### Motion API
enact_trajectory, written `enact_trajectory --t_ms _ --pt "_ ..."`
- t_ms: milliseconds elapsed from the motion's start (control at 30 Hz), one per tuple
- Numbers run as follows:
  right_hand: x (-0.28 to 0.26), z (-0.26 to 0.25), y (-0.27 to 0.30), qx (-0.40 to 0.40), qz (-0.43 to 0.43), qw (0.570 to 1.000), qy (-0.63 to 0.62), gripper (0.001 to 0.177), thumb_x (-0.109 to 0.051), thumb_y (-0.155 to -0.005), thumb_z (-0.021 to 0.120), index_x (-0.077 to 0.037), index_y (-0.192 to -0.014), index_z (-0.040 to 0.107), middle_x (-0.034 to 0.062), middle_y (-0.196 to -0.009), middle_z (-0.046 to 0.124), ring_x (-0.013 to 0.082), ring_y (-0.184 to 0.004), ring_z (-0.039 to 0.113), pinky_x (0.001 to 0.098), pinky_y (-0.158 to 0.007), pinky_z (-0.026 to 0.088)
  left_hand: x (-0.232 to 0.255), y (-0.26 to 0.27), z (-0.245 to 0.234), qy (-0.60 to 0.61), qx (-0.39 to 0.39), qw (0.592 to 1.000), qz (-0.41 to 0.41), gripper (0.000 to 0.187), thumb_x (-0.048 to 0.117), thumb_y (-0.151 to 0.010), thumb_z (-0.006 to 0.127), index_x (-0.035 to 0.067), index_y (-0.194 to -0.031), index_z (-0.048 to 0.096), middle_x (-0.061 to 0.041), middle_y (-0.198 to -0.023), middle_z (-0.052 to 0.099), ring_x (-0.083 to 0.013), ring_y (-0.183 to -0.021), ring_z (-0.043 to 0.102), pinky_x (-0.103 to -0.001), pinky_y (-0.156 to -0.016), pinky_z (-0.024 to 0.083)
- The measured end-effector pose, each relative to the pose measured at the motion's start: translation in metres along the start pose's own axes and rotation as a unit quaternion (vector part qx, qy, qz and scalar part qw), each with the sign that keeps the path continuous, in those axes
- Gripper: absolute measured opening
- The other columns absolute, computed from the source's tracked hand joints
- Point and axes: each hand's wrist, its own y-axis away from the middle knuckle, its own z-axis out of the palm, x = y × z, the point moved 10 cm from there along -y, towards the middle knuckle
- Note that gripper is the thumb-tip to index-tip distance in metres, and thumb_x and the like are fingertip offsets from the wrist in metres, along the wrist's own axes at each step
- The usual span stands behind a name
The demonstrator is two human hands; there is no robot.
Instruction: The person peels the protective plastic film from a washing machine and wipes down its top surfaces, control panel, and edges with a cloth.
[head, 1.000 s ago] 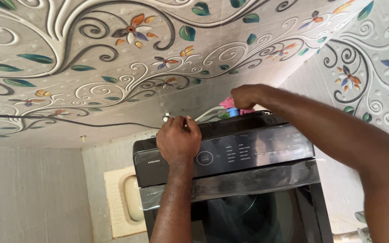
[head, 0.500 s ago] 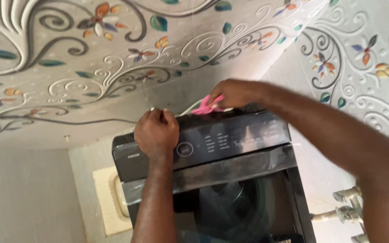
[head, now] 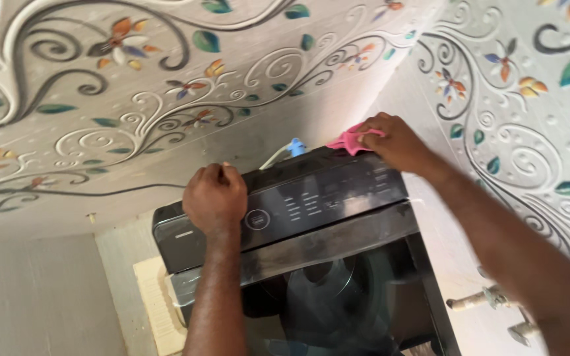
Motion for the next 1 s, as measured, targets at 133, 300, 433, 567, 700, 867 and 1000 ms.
enact_trajectory --t_ms 133,300,433,567,700,867,1000 --pt "0.014 0.003 0.003 0.094 0.019 0.995 -0.017 0.020 -0.020 -0.090 0.070 -0.006 -0.102 0.078 0.0166 -0.094 0.070 0.0305 -0.087 0.069 0.0401 -0.081 0.054 0.008 -0.004 0.001 -0.054 -0.026 0.998 0.018 0.022 0.023 -0.089 0.071 0.009 -0.073 0.072 -0.009 -0.072 0.068 -0.0340 -0.066 0.065 -0.051 -0.065 0.050" --pt "-0.001 0.002 0.007 0.123 0.005 0.992 0.031 0.020 -0.021 -0.091 0.069 -0.004 -0.097 0.077 0.0171 -0.094 0.070 0.0314 -0.088 0.069 0.0405 -0.079 0.054 0.084 0.004 0.033 0.012 -0.109 0.987 0.115 0.031 0.041 -0.088 0.073 0.011 -0.086 0.078 -0.014 -0.088 0.072 -0.0386 -0.079 0.069 -0.054 -0.075 0.053" --pt "-0.003 -0.006 0.006 0.147 0.059 0.987 -0.024 0.022 -0.023 -0.094 0.068 -0.004 -0.099 0.078 0.0166 -0.094 0.070 0.0314 -0.088 0.068 0.0406 -0.080 0.053 0.143 0.020 0.107 0.034 -0.299 0.950 0.087 0.044 0.052 -0.093 0.064 0.010 -0.088 0.078 -0.017 -0.095 0.071 -0.0413 -0.090 0.069 -0.053 -0.081 0.054" --pt "0.017 0.006 0.005 0.122 0.109 0.985 -0.043 0.021 -0.021 -0.092 0.067 -0.007 -0.099 0.080 0.0159 -0.094 0.071 0.0281 -0.089 0.069 0.0379 -0.081 0.053 0.174 0.028 0.133 0.025 -0.321 0.932 0.167 0.044 0.045 -0.101 0.054 0.009 -0.094 0.077 -0.021 -0.098 0.071 -0.0429 -0.092 0.068 -0.056 -0.082 0.053" --pt "0.029 0.016 0.018 0.154 0.001 0.945 -0.290 0.025 -0.014 -0.098 0.062 -0.003 -0.119 0.071 0.0087 -0.110 0.069 0.0187 -0.104 0.066 0.0313 -0.093 0.053 0.168 0.028 0.128 0.002 -0.314 0.938 0.146 0.047 0.046 -0.098 0.056 0.006 -0.086 0.077 -0.020 -0.098 0.070 -0.0424 -0.091 0.068 -0.054 -0.080 0.054" --pt "0.057 0.023 0.069 0.175 0.088 0.887 -0.417 0.026 -0.019 -0.108 0.057 -0.002 -0.126 0.064 -0.0010 -0.098 0.063 0.0080 -0.087 0.054 0.0257 -0.079 0.046 0.168 0.027 0.116 -0.026 -0.298 0.948 0.106 0.046 0.048 -0.095 0.061 0.007 -0.080 0.076 -0.018 -0.088 0.072 -0.0428 -0.082 0.069 -0.055 -0.075 0.055" --pt "0.067 0.016 0.104 0.079 0.136 0.940 -0.302 0.022 -0.019 -0.102 0.063 -0.005 -0.118 0.063 -0.0033 -0.089 0.061 0.0059 -0.080 0.054 0.0246 -0.072 0.047 0.166 0.025 0.109 -0.032 -0.270 0.960 0.068 0.043 0.045 -0.092 0.064 0.007 -0.076 0.075 -0.016 -0.085 0.072 -0.0430 -0.078 0.069 -0.054 -0.069 0.055"
